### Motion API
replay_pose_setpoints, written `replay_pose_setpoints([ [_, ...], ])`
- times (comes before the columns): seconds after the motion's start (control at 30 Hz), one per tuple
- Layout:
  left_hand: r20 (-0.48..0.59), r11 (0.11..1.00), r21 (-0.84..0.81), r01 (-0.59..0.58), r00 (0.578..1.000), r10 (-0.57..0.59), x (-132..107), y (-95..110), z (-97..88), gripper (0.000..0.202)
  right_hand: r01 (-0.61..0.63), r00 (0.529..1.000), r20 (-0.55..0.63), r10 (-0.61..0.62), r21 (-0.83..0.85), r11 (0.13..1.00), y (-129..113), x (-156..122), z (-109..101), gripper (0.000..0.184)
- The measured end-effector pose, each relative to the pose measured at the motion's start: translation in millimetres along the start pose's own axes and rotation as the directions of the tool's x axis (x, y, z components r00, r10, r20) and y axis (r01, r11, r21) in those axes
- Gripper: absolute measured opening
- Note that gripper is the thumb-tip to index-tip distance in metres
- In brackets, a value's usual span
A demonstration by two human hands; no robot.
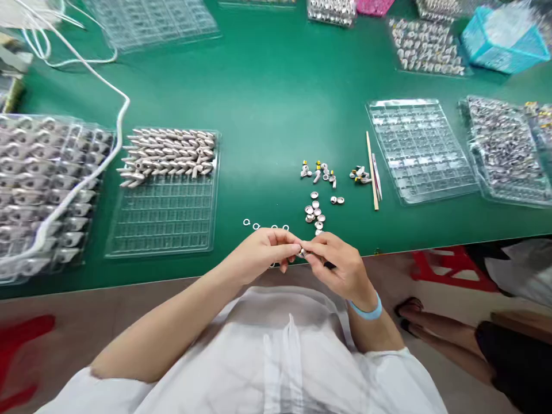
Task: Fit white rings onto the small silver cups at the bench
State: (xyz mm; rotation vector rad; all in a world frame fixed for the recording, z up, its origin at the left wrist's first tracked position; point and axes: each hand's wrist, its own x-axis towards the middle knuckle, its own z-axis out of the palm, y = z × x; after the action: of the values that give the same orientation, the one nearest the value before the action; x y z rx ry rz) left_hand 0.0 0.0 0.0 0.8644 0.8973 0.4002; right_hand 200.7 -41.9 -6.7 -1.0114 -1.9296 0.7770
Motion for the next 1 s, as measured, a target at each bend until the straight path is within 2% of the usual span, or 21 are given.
replay_pose_setpoints([
  [0.2, 0.03, 0.997, -0.06, 0.039, 0.999, -0.038, -2.3, 0.3, -3.5, 0.026, -0.041, 0.999, 0.01, 0.041, -0.014, 0.999, 2.8, -1.6, -0.8, 0.034],
  [0.4, -0.043, 0.998, -0.048, 0.036, 0.998, -0.039, -4.6, 1.6, -2.5, 0.024, -0.018, 1.0, 0.019, 0.018, 0.002, 1.0, 0.7, 0.5, -0.2, 0.035],
  [0.53, 0.001, 0.999, -0.029, 0.04, 0.999, -0.04, -5.0, 3.4, -3.8, 0.029, -0.001, 0.998, 0.063, -0.002, 0.045, 0.999, 1.0, 0.9, -1.4, 0.038],
  [0.77, 0.04, 0.995, -0.096, 0.036, 0.999, -0.032, -4.5, 5.4, -3.9, 0.035, -0.003, 0.996, 0.085, -0.002, 0.06, 0.998, 1.9, -1.8, 0.5, 0.039],
  [1.0, 0.047, 0.993, -0.107, 0.056, 0.998, -0.051, -3.6, 0.8, -9.2, 0.037, -0.001, 0.997, 0.074, -0.002, 0.043, 0.999, -0.1, -2.7, 3.8, 0.032],
])
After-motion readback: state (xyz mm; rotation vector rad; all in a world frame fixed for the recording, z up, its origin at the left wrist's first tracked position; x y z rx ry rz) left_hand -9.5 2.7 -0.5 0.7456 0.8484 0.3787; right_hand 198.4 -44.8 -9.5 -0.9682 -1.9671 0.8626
